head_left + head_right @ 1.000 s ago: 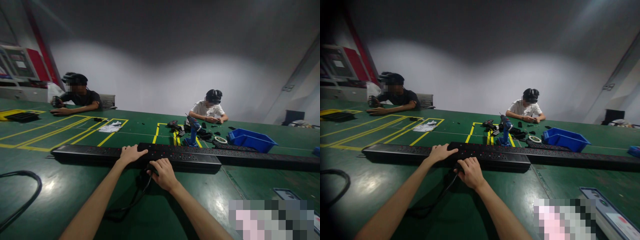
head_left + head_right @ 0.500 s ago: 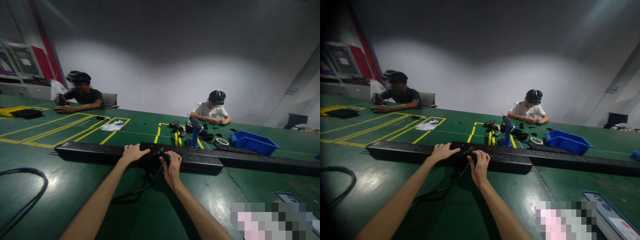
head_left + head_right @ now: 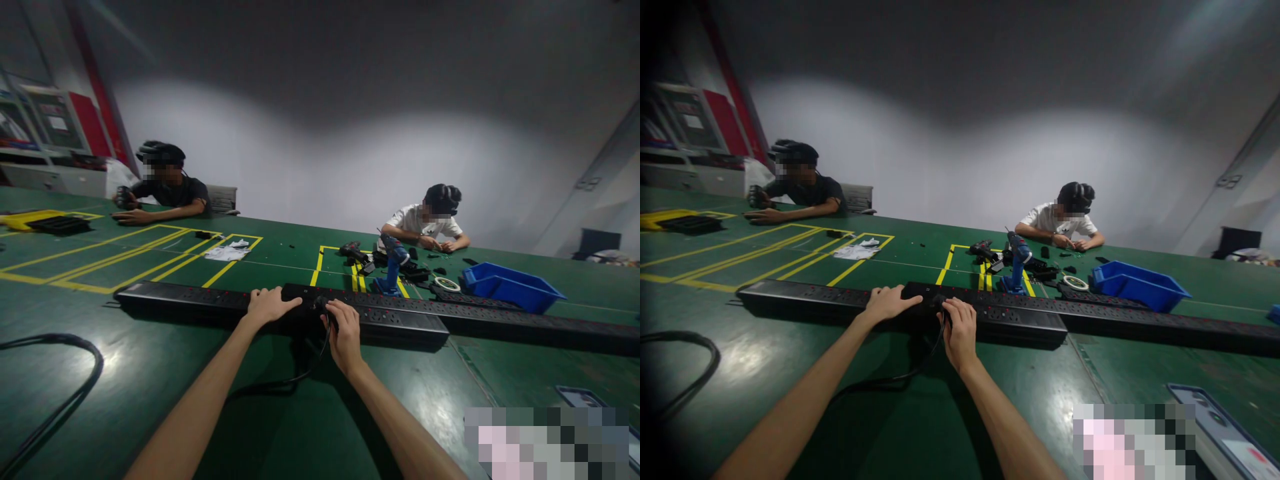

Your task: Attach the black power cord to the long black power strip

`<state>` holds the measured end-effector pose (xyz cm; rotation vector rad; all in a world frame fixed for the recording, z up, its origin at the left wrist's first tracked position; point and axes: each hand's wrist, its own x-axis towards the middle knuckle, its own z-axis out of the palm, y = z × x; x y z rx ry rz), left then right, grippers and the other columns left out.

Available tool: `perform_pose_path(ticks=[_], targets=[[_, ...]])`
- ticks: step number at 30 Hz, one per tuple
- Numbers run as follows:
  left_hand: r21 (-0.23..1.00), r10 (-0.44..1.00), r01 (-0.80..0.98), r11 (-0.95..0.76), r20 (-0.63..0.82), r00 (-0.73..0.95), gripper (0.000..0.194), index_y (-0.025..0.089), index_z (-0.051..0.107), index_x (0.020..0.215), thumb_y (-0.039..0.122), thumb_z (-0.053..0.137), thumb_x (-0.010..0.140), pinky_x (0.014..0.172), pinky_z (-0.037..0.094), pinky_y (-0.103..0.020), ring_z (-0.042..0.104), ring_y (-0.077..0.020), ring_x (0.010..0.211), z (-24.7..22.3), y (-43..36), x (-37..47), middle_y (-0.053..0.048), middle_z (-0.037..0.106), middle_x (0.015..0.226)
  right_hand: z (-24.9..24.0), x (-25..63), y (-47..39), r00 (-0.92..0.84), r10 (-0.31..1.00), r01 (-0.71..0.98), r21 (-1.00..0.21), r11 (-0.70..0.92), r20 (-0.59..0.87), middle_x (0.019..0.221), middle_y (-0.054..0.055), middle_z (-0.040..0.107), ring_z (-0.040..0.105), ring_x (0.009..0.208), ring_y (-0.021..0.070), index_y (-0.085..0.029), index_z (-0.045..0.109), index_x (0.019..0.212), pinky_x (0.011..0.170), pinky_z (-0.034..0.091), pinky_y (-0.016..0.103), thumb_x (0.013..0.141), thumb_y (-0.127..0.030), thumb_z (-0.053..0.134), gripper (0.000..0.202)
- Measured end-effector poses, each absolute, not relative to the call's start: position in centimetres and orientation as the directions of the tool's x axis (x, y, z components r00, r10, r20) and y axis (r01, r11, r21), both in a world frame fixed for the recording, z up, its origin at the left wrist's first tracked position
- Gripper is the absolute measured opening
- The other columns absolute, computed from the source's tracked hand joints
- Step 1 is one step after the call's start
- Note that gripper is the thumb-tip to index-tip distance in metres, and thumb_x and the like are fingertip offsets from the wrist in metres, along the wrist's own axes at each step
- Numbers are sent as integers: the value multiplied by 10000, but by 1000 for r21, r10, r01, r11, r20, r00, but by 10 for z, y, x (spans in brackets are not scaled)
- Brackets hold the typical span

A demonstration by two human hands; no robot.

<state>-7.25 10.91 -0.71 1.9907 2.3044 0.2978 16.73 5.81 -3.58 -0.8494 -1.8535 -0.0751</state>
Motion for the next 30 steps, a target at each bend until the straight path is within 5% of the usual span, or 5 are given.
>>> perform_pose_path(ticks=[30], targets=[[191, 987, 973, 127, 71, -143, 1009, 164, 592, 1221, 916, 254, 639, 986, 299, -477, 541, -397, 1136, 0, 102, -69, -196, 640, 1196, -36, 170, 61, -229, 478, 603, -261, 753, 848, 1215, 95, 635, 566, 1156, 227, -213, 596, 1158, 964, 442, 436, 923, -190, 529, 245]])
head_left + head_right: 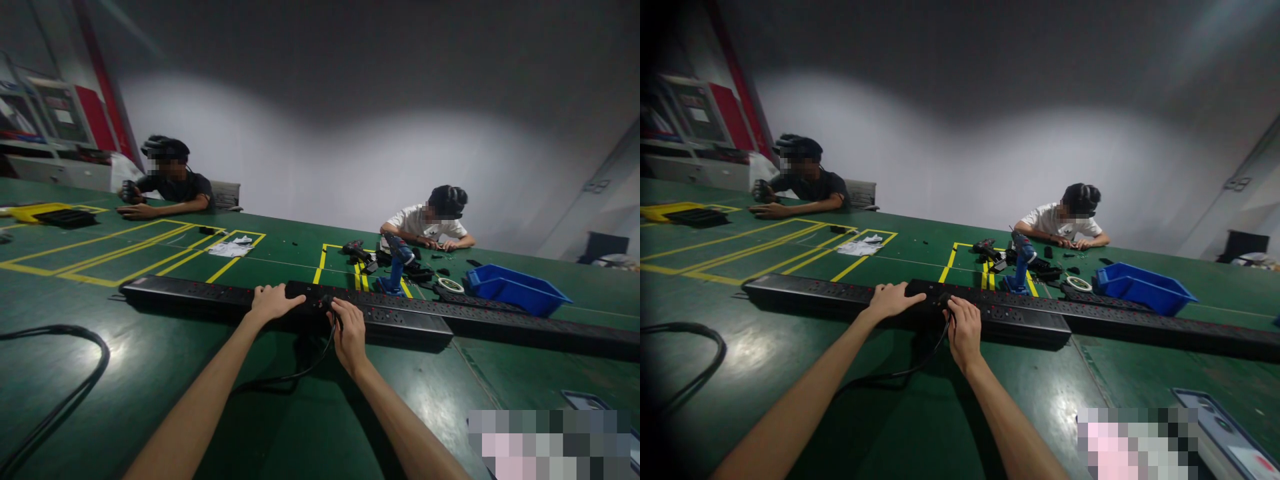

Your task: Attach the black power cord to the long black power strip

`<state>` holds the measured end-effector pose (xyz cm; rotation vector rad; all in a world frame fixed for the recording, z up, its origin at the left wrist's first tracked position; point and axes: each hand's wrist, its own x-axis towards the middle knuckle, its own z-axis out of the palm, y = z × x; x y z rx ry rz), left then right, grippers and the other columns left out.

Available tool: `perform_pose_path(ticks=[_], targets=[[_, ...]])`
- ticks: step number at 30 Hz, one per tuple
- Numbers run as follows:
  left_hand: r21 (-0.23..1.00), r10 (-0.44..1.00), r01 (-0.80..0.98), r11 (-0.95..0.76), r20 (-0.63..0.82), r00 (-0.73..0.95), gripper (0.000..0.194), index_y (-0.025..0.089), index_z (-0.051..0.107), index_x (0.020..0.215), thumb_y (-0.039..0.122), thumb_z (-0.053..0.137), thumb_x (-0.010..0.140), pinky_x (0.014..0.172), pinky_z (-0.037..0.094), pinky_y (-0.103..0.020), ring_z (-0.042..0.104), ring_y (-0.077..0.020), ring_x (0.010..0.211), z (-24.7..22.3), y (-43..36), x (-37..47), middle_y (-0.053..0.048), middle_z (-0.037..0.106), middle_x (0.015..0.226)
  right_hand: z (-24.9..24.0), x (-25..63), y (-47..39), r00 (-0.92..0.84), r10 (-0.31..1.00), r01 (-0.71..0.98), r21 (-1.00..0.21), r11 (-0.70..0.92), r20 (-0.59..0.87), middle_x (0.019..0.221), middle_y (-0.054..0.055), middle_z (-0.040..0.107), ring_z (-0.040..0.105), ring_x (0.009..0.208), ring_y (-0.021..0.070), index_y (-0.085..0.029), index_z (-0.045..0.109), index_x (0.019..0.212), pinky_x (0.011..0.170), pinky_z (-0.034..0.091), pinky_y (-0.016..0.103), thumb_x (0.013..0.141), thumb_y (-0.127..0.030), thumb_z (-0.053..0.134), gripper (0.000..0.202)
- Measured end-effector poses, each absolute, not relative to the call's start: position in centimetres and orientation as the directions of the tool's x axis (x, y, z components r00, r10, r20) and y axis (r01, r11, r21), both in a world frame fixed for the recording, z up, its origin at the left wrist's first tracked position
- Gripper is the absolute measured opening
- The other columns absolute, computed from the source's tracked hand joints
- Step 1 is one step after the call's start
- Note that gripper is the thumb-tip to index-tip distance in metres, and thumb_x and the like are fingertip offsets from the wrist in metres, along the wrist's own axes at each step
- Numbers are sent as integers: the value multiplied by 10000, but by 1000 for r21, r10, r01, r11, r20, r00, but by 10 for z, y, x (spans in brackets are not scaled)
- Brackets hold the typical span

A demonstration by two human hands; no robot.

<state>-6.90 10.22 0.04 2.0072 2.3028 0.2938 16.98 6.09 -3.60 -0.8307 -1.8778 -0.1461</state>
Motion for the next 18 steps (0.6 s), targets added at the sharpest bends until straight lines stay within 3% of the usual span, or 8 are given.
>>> perform_pose_path(ticks=[12, 18], targets=[[203, 987, 970, 133, 65, -149, 987, 157, 592, 1218, 902, 292, 646, 983, 301, -481, 542, -404, 1138, 5, 100, -67, -200, 645, 1190, -33, 173, 62, -280, 424, 631, -168, 758, 861, 1216, 89, 640, 553, 1168, 234, -224, 589, 1197, 960, 453, 455, 924, -175, 530, 284], [191, 986, 972, 140, 68, -155, 966, 159, 600, 1198, 895, 301, 650, 979, 309, -482, 551, -399, 1129, 4, 100, -66, -202, 650, 1177, -30, 177, 66, -361, 354, 642, -45, 765, 863, 1238, 75, 634, 552, 1162, 234, -218, 584, 1200, 958, 450, 451, 918, -180, 559, 286]])
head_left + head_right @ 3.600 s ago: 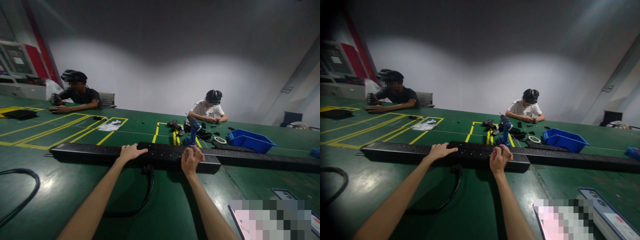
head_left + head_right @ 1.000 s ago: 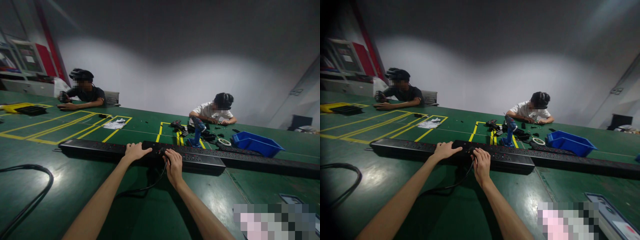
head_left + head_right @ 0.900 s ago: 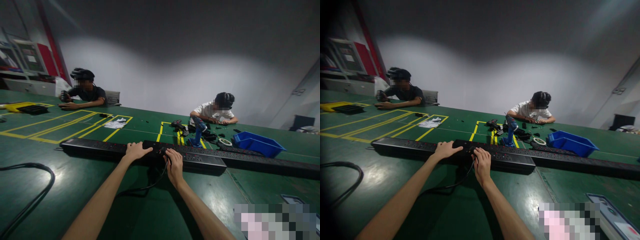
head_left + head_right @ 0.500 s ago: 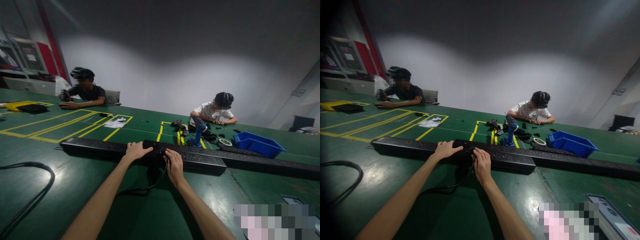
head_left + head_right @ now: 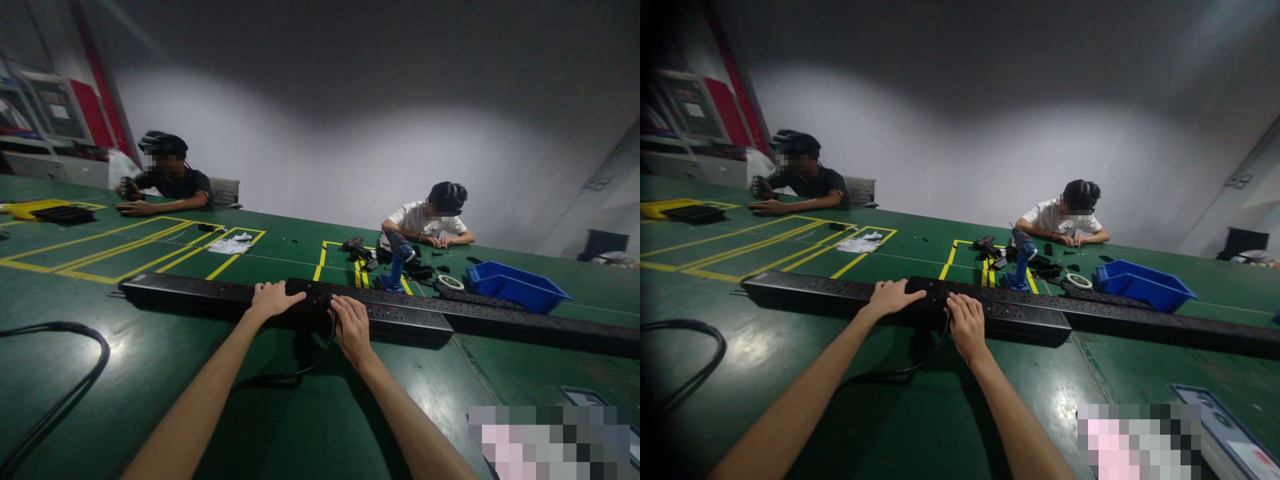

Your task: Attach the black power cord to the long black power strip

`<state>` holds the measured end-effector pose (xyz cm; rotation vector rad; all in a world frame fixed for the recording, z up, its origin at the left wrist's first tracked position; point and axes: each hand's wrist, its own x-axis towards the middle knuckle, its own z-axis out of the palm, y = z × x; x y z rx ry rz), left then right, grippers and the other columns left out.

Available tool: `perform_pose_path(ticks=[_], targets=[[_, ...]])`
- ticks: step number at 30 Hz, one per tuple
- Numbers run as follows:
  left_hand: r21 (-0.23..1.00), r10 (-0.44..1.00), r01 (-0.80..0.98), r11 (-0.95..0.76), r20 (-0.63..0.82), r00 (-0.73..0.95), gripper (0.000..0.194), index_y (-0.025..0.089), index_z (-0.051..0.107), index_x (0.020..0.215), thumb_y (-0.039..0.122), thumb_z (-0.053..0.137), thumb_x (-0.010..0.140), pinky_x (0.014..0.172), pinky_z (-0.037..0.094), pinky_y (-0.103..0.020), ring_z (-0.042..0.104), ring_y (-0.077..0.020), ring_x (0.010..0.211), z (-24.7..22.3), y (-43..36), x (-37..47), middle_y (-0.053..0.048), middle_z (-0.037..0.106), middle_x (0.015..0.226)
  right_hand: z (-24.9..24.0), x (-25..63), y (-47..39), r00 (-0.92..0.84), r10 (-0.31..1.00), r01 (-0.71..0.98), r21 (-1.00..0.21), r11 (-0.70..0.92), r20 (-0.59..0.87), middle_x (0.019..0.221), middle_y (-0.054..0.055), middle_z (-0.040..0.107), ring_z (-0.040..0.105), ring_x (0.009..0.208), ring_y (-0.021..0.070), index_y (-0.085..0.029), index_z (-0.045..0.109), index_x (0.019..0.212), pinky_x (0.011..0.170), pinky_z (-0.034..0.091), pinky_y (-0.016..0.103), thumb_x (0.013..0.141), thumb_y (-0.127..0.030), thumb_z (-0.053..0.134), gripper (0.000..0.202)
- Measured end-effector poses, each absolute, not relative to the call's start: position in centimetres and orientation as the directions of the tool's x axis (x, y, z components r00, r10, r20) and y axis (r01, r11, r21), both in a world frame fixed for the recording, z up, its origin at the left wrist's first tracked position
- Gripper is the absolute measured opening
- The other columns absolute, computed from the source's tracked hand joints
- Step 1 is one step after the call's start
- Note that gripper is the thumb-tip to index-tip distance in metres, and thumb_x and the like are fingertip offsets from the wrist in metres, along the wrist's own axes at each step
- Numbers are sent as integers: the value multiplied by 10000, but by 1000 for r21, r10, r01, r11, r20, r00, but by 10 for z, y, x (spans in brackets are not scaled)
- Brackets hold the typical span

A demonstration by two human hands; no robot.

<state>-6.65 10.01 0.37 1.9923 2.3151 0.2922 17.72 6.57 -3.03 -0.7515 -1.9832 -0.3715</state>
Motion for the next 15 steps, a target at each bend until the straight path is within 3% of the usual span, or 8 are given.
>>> perform_pose_path(ticks=[8, 15], targets=[[194, 987, 973, 123, 75, -140, 981, 161, 598, 1199, 904, 271, 648, 983, 302, -486, 548, -402, 1130, 3, 100, -68, -202, 649, 1175, -26, 183, 65, -443, 335, 646, 36, 763, 831, 1236, 73, 638, 564, 1150, 240, -241, 579, 1222, 959, 436, 463, 936, -197, 537, 292], [196, 988, 973, 119, 71, -135, 975, 160, 598, 1205, 897, 274, 655, 980, 305, -482, 551, -398, 1124, 3, 100, -69, -204, 649, 1172, -25, 184, 65, -426, 350, 665, 27, 746, 834, 1219, 62, 649, 571, 1134, 233, -256, 588, 1207, 971, 408, 456, 943, -209, 532, 274]])
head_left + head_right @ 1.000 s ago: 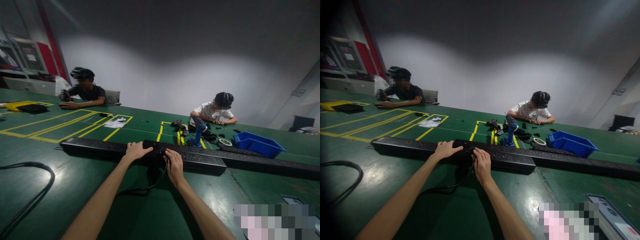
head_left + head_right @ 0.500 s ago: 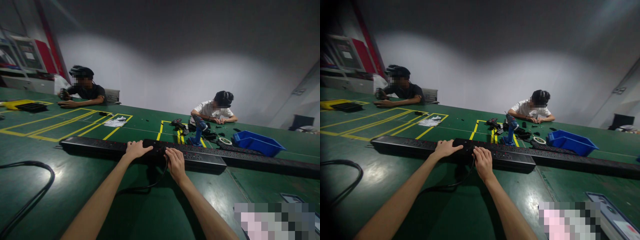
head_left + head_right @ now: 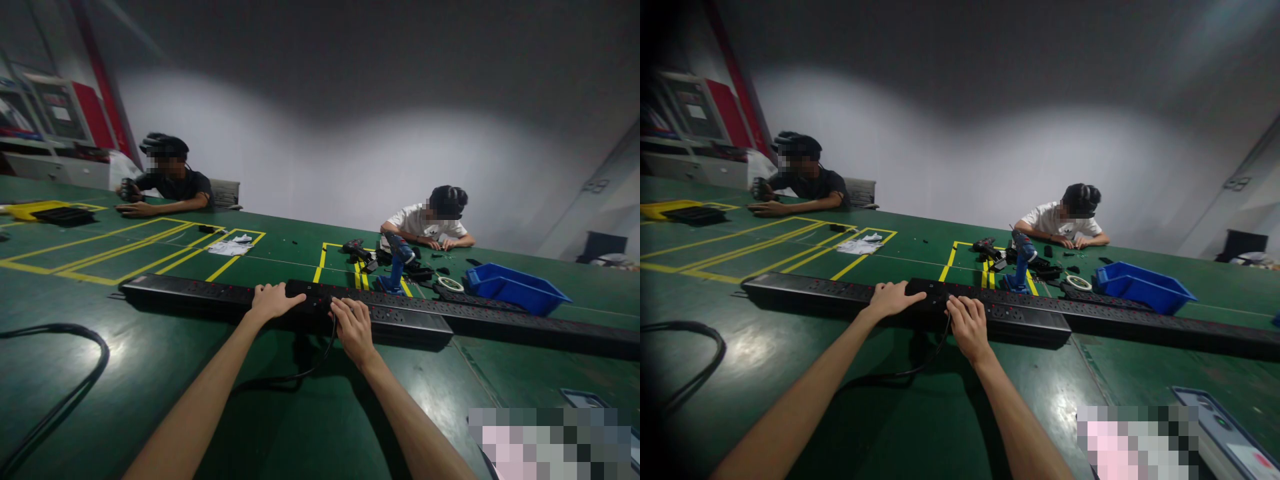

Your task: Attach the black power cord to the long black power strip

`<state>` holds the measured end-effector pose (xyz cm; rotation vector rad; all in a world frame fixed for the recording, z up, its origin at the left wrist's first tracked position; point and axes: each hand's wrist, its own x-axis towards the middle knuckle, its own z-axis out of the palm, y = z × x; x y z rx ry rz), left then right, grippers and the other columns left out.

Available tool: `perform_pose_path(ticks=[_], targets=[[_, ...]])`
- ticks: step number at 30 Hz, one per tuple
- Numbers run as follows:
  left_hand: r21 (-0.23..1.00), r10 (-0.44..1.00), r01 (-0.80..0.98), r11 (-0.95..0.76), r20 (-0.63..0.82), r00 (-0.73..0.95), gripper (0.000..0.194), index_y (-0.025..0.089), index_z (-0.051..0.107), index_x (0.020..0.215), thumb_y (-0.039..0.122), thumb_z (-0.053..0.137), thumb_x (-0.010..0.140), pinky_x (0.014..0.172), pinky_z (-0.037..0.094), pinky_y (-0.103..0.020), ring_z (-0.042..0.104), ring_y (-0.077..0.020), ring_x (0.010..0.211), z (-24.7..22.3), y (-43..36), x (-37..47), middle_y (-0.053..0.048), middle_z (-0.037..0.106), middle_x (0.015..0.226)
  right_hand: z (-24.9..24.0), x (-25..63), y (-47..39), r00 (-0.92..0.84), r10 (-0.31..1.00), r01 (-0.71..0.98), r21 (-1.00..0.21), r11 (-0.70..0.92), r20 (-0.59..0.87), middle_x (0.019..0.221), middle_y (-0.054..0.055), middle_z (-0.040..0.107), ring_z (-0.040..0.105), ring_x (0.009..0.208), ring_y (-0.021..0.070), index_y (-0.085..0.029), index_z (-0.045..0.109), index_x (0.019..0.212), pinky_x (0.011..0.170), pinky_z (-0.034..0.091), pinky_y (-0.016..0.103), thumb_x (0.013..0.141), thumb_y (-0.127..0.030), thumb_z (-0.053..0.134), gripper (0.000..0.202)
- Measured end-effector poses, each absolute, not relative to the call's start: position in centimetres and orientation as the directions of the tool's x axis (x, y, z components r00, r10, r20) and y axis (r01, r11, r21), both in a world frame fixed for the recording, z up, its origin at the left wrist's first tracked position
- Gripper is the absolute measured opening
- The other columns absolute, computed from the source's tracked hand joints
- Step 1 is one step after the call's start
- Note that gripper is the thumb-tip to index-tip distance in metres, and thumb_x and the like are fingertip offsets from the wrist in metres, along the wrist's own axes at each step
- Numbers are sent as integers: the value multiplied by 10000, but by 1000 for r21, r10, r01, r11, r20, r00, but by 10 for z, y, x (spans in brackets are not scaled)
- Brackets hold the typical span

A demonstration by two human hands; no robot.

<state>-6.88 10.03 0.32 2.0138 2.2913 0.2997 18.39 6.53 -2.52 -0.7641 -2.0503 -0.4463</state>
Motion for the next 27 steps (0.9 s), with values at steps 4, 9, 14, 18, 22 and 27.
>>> perform_pose_path(ticks=[4, 9, 14, 18, 22, 27], targets=[[201, 989, 973, 114, 72, -131, 985, 158, 589, 1223, 898, 267, 656, 989, 295, -486, 539, -399, 1145, 4, 100, -69, -208, 637, 1197, -25, 184, 65, -405, 353, 677, 17, 736, 843, 1224, 51, 647, 568, 1135, 233, -256, 578, 1213, 991, 383, 459, 937, -199, 541, 284], [218, 988, 969, 117, 69, -135, 995, 159, 595, 1213, 910, 281, 642, 993, 299, -492, 524, -405, 1161, 2, 101, -71, -209, 637, 1195, -25, 182, 65, -412, 352, 680, 26, 733, 840, 1220, 57, 649, 567, 1135, 233, -253, 576, 1217, 986, 388, 462, 935, -197, 542, 289], [317, 981, 941, 119, 108, -160, 896, 193, 559, 1263, 836, 447, 649, 1023, 297, -482, 483, -384, 1222, 3, 104, -74, -172, 582, 1294, -24, 180, 64, -452, 349, 634, 20, 773, 821, 1240, 73, 633, 559, 1139, 234, -245, 583, 1206, 969, 421, 460, 934, -219, 537, 277], [450, 962, 893, 6, 240, -128, 630, 258, 524, 1310, 577, 552, 767, 1051, 318, -443, 469, -314, 1255, 16, 102, -67, -88, 542, 1358, -24, 178, 65, -456, 369, 610, -18, 792, 810, 1266, 73, 612, 555, 1123, 243, -242, 567, 1226, 959, 426, 465, 930, -197, 523, 303], [597, 924, 710, -373, 311, 223, 445, 248, 601, 1243, 309, 495, 815, 990, 420, -335, 568, -218, 1137, 33, 95, -49, -26, 623, 1267, -23, 174, 64, -476, 417, 608, -53, 792, 775, 1279, 71, 599, 548, 1104, 240, -226, 567, 1218, 935, 429, 439, 931, -163, 480, 307], [608, 850, 607, -512, 259, 459, 489, 225, 660, 1190, 264, 576, 710, 923, 472, -325, 618, -224, 1029, 49, 82, -28, -29, 689, 1154, -17, 172, 62, -501, 464, 634, -55, 771, 730, 1253, 80, 608, 555, 1037, 242, -200, 569, 1186, 864, 428, 416, 926, -150, 444, 293]])
